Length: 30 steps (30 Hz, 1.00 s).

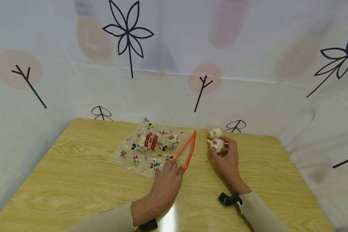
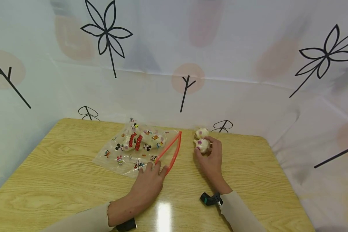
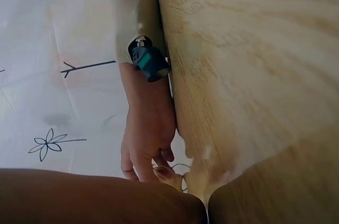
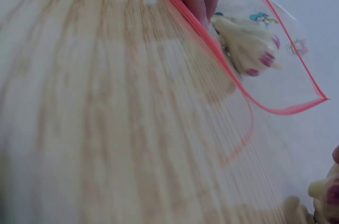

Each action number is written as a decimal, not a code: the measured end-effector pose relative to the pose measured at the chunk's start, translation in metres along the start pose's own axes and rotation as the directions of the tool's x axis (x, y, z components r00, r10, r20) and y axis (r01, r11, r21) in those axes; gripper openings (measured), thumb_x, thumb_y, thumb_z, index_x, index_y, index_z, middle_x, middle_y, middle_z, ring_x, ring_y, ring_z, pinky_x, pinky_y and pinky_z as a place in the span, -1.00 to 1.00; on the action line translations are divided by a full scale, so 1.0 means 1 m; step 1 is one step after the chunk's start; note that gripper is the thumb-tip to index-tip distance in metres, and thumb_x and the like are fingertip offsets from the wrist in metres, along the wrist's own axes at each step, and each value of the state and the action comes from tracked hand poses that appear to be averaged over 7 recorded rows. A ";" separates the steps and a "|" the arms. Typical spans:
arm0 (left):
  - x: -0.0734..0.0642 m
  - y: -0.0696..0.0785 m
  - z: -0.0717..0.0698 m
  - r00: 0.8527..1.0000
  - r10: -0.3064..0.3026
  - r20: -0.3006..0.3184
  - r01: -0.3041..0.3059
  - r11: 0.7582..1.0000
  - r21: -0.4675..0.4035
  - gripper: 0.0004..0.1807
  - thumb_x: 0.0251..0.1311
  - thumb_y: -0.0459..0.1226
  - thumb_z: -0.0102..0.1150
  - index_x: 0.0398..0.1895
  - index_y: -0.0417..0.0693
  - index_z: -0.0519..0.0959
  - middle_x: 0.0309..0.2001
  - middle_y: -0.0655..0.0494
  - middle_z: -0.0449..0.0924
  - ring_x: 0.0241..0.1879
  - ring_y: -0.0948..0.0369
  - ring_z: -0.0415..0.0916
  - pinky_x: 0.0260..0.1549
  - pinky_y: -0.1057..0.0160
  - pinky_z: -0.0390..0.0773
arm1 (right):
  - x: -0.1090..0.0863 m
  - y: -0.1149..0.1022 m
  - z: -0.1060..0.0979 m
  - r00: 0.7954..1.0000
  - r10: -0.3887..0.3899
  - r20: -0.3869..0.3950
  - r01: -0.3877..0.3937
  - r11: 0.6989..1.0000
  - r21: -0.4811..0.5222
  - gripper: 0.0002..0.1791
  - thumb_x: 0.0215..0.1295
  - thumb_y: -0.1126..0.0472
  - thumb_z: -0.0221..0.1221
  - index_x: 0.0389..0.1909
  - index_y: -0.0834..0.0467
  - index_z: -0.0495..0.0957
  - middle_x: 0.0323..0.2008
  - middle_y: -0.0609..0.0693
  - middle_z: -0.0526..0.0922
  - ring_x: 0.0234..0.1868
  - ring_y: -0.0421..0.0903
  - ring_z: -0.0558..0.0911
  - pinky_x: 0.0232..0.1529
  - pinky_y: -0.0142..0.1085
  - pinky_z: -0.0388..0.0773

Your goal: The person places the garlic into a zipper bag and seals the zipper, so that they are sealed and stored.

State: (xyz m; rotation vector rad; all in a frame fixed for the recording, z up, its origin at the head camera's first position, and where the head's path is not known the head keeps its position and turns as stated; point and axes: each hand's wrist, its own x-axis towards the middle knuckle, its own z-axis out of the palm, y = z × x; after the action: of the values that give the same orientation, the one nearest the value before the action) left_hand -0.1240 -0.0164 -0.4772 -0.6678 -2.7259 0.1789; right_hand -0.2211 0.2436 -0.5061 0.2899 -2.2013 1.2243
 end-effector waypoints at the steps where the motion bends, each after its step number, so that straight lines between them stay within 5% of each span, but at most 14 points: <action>1: 0.000 0.000 0.000 1.000 0.000 0.003 0.000 1.000 -0.002 -0.67 0.53 -0.24 0.18 0.28 0.10 0.65 0.13 -0.03 0.62 0.07 -0.04 0.56 -0.20 -0.10 0.76 | 0.000 0.000 0.000 1.000 0.002 0.003 -0.002 1.000 0.007 -0.33 0.24 0.37 0.44 0.36 0.30 0.45 0.17 0.30 0.44 -0.05 -0.03 0.43 -0.22 -0.40 0.43; 12: 0.000 0.000 -0.004 1.000 -0.005 0.005 0.005 1.000 0.002 -0.65 0.51 -0.24 0.19 0.28 0.13 0.67 0.15 -0.02 0.63 0.07 -0.03 0.56 -0.19 -0.09 0.76 | 0.001 -0.005 -0.002 0.999 0.013 0.047 -0.015 0.999 0.051 -0.38 0.32 0.37 0.38 0.40 0.22 0.49 0.10 0.18 0.47 -0.17 -0.09 0.41 -0.32 -0.57 0.46; 30: 0.000 0.000 -0.003 1.000 -0.008 0.012 0.008 1.000 -0.013 -0.64 0.52 -0.25 0.17 0.30 0.12 0.65 0.18 -0.03 0.63 0.11 -0.05 0.56 -0.16 -0.11 0.76 | 0.000 -0.009 -0.001 0.988 -0.026 0.149 -0.002 0.983 0.185 -0.41 0.38 0.45 0.32 0.42 0.20 0.53 0.04 0.10 0.62 -0.36 -0.21 0.50 -0.42 -0.48 0.47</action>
State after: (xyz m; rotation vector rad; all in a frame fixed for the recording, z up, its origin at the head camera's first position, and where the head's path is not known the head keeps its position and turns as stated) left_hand -0.1232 -0.0159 -0.4747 -0.6612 -2.7434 0.1638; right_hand -0.2170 0.2394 -0.4996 0.4854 -2.2101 1.4456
